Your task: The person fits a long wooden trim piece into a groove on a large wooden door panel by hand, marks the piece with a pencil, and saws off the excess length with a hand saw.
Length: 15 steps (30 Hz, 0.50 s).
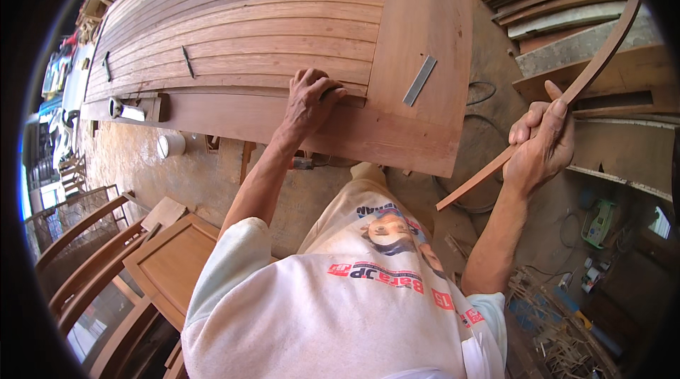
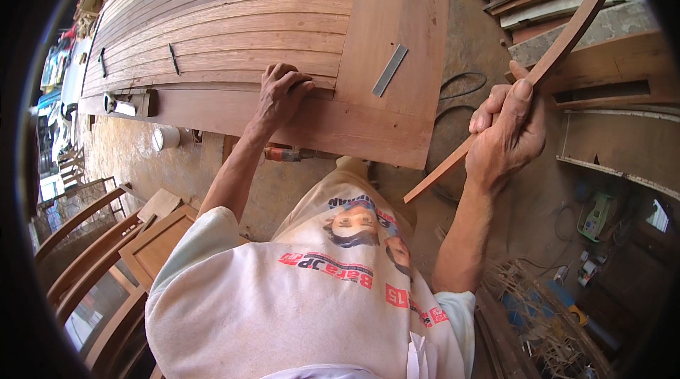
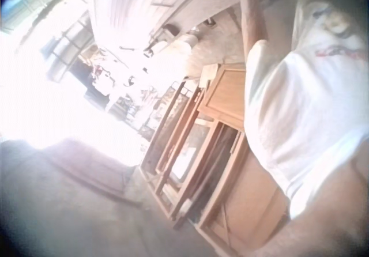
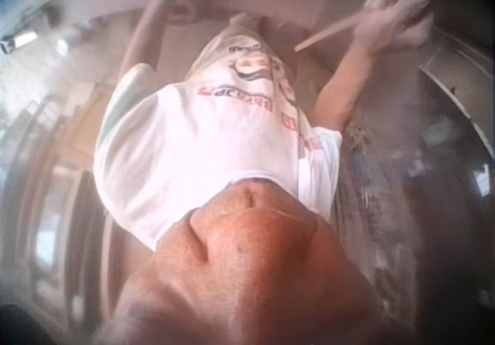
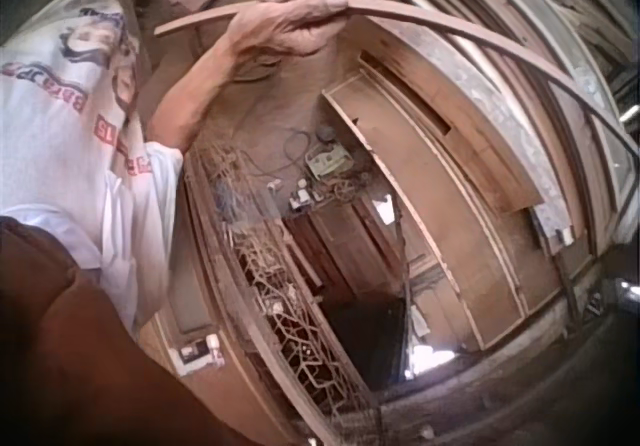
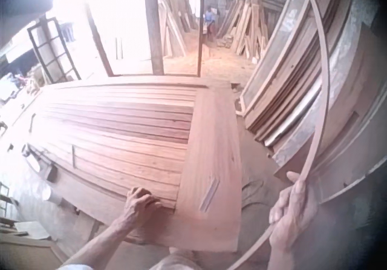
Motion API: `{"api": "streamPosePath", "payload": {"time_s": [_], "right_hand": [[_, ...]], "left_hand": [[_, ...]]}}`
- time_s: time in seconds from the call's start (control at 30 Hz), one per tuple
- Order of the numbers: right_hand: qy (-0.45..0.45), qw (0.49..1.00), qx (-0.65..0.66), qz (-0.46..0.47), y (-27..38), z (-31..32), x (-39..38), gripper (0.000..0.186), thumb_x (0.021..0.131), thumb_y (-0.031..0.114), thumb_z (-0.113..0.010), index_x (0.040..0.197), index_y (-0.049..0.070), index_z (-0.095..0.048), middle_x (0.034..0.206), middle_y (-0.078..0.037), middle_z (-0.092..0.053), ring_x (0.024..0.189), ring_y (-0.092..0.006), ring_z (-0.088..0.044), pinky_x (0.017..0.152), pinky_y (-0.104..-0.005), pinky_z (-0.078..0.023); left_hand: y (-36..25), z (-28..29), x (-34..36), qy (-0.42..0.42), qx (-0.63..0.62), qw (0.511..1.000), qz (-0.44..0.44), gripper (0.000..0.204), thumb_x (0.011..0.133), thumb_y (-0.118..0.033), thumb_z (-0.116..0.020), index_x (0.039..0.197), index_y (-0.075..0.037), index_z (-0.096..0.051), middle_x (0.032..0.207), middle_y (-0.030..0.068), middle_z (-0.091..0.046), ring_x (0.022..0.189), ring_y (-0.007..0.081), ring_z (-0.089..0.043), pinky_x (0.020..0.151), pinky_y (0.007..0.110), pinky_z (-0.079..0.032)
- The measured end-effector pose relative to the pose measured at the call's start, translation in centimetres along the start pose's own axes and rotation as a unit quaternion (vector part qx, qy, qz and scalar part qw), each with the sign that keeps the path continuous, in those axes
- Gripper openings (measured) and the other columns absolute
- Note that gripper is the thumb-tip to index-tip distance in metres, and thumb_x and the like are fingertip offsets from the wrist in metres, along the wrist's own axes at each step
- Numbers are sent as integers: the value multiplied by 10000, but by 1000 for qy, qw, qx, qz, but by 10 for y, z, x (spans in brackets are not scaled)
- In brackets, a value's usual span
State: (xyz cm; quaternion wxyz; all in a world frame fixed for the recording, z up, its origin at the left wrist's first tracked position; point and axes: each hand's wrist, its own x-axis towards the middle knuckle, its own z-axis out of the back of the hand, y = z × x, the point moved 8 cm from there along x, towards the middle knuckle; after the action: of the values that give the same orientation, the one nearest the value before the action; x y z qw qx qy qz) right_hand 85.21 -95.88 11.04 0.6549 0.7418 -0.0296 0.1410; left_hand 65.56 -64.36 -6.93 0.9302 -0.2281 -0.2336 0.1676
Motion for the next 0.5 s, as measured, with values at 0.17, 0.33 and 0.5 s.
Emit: {"api": "streamPosePath", "payload": {"time_s": [0.17,0.33,0.5], "right_hand": [[20,999,-13,-30,-19,-2,28,397,1153,318,-533,1281,-40,-650,751,3,-517,531,-49,-449,465,-211,-376],[52,998,-10,-29,-37,-3,71,418,1155,324,-525,1290,-52,-645,763,0,-514,529,-52,-441,463,-205,-378],[94,995,29,-30,-49,7,107,447,1155,343,-528,1314,-58,-645,763,10,-483,531,-52,-413,462,-205,-361]], "left_hand": [[-3,-1,-7,24,-9,999,43,171,925,-260,-801,1006,-116,-757,1071,63,-676,1104,328,-595,993,472,-447],[-13,1,-6,36,-13,998,48,150,911,-187,-802,993,-100,-712,1059,95,-661,1086,349,-594,981,478,-455],[-18,11,-10,-5,30,998,58,112,893,-100,-728,969,-87,-647,1044,132,-604,1046,374,-564,972,491,-447]]}}
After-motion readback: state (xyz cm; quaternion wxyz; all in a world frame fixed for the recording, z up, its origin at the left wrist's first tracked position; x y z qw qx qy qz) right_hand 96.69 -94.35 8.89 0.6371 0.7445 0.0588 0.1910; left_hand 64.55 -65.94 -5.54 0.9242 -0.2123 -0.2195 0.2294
